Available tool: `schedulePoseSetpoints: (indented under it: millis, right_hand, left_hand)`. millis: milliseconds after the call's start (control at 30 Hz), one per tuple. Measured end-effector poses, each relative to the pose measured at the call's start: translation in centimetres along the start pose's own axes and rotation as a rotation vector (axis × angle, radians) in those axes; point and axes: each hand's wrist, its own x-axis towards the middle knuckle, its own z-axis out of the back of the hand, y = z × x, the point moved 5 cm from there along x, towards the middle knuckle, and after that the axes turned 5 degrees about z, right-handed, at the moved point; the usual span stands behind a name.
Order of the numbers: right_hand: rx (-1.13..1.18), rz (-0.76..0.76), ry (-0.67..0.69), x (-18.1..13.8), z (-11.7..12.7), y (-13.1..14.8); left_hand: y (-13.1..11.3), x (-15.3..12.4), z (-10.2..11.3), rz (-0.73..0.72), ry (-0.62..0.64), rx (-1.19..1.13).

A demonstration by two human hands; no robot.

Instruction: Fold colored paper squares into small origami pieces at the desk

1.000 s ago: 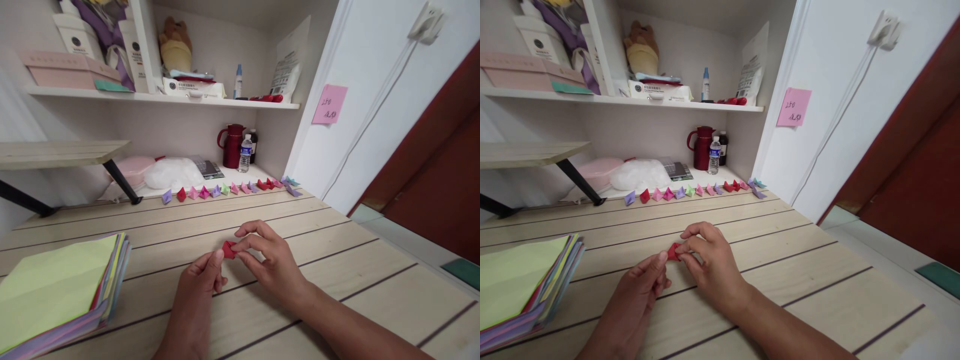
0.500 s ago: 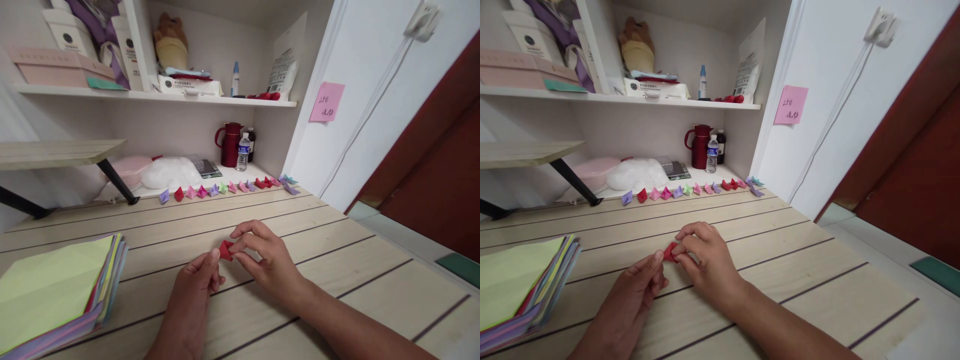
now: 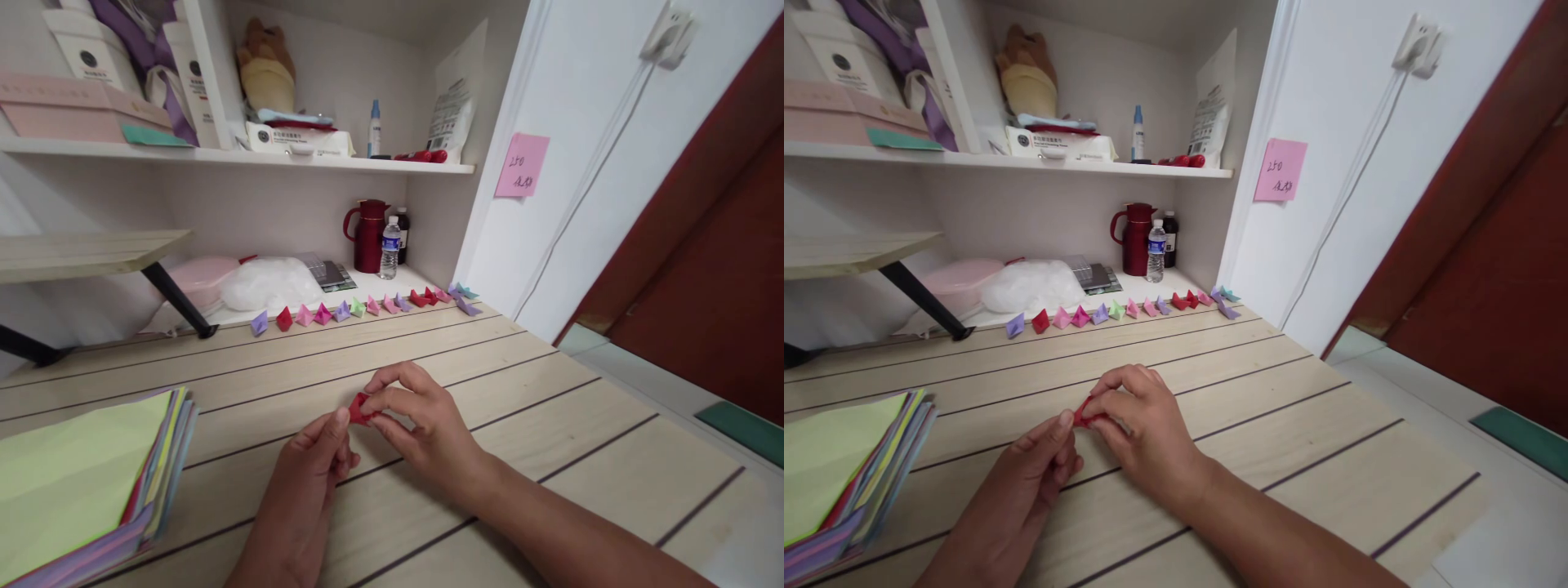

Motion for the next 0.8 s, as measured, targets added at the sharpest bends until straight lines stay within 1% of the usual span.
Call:
schedulePoseSetpoints:
  millis: [200, 367, 567, 667, 733, 800]
  right_hand:
    - [-0.076, 0.047, 0.009, -0.3, 0.0, -0.1]
    - [-0.184, 0.130, -0.008, -0.4, 0.1, 0.4]
    - [-0.220, 0.209, -0.023, -0.3, 0.2, 1.1]
    - [-0.207, 0.184, -0.017, -0.3, 0.2, 1.1]
    - [-0.172, 0.126, -0.007, -0.3, 0.1, 0.7]
    - [-0.115, 0.037, 0.010, -0.3, 0.0, 0.2]
  left_hand:
    - [0.1, 0.0, -0.3, -0.031, -0.013, 0.023]
    - [-0.1, 0.0, -0.4, -0.022, -0.009, 0.006]
    - [-0.3, 0.0, -0.4, 0.011, 0.078, -0.052]
    - [-0.3, 0.1, -0.3, 0.005, 0.086, -0.062]
    - [-0.3, 0.1, -0.3, -0.002, 0.083, -0.057]
    - [-0.3, 0.1, -0.4, -0.010, 0.059, -0.032]
